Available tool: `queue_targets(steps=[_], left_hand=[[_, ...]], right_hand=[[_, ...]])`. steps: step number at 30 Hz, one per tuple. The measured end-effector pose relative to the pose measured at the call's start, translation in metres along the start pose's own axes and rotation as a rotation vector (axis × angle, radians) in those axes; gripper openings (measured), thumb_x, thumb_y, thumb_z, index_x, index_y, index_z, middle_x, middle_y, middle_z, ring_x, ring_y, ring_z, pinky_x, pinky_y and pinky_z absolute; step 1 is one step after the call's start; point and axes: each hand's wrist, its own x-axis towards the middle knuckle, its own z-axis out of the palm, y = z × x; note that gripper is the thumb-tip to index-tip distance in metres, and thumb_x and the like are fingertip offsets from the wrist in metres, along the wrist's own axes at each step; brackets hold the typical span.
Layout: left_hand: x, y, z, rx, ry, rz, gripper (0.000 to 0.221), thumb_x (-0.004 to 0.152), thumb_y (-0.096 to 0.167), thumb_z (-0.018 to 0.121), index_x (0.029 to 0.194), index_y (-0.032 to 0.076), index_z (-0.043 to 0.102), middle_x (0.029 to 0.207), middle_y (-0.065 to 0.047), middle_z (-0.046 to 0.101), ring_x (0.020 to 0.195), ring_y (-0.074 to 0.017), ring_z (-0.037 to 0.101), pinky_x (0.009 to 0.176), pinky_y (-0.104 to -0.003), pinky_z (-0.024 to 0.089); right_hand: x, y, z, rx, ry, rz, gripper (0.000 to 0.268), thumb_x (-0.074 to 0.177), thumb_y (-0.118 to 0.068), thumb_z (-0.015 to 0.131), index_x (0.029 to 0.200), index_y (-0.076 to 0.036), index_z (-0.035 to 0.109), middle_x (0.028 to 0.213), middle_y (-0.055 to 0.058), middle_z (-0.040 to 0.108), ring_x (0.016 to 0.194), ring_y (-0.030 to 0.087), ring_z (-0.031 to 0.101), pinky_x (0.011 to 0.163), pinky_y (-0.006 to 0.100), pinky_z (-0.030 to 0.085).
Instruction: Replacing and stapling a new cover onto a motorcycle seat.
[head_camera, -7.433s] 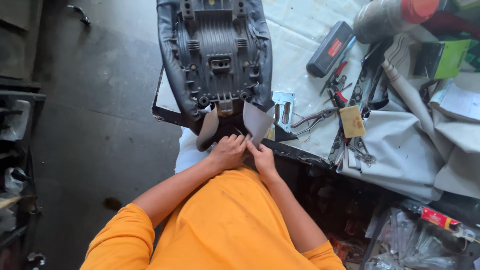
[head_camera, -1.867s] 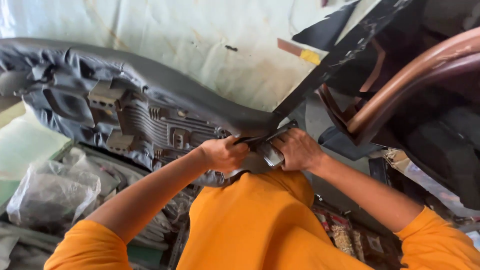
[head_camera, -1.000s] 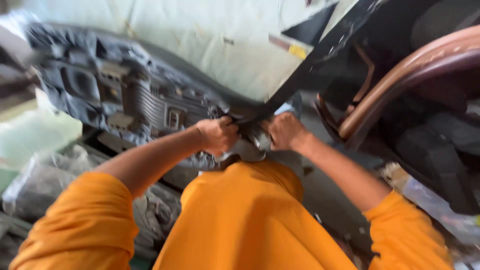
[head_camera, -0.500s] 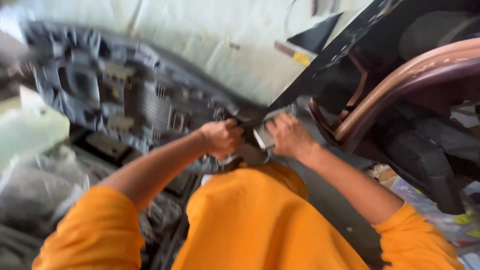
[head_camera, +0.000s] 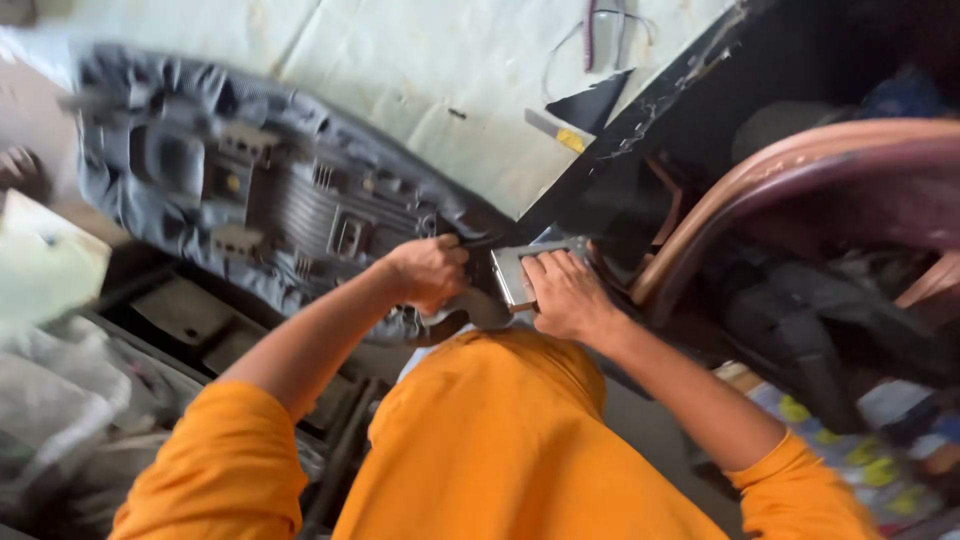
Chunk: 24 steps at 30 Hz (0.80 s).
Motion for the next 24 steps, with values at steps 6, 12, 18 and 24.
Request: queue_targets(steps=[6, 12, 18, 24], left_hand=[[-0.001, 0.005, -0.019, 0.019, -0.103, -0.048, 0.02, 0.058, 0.036, 0.072, 0.068, 0.019, 0.072, 0.072, 0.005, 0.066, 0.091, -0.0199, 0.062, 0.086, -0.037, 0.044], [-0.012, 0.008, 0.016, 0.013, 0.154, -0.06, 0.02, 0.066, 0.037, 0.072, 0.068, 0.017, 0.072, 0.08, 0.003, 0.07, 0.095, -0.0213, 0.061, 0.086, -0.039, 0.043], [-0.047, 0.03, -0.009, -0.033, 0.704, -0.472, 0.057, 0.07, 0.047, 0.076, 0.115, 0.013, 0.068, 0.136, -0.011, 0.058, 0.136, -0.0294, 0.048, 0.116, -0.053, 0.029], [-0.051, 0.027, -0.026, -0.338, 0.401, -0.822, 0.107, 0.065, 0.064, 0.078, 0.153, 0.014, 0.041, 0.165, -0.016, 0.023, 0.154, -0.0366, 0.019, 0.121, -0.062, 0.009]], right_hand=[[0.027, -0.045, 0.012, -0.359, 0.155, 0.107, 0.023, 0.085, -0.014, 0.062, 0.103, 0.001, 0.06, 0.099, 0.022, 0.064, 0.099, 0.04, 0.06, 0.096, 0.054, 0.045], [0.048, -0.057, 0.038, -0.669, 0.016, 0.295, 0.03, 0.084, -0.016, 0.059, 0.108, 0.002, 0.062, 0.102, 0.023, 0.067, 0.098, 0.041, 0.064, 0.092, 0.059, 0.048], [0.072, -0.058, 0.028, -0.786, -0.095, 0.36, 0.034, 0.083, -0.021, 0.059, 0.106, 0.003, 0.064, 0.1, 0.026, 0.07, 0.09, 0.043, 0.07, 0.085, 0.065, 0.051], [0.067, -0.057, 0.021, -0.774, -0.211, 0.263, 0.03, 0.084, -0.021, 0.059, 0.1, 0.004, 0.063, 0.095, 0.027, 0.07, 0.083, 0.043, 0.071, 0.077, 0.058, 0.055]])
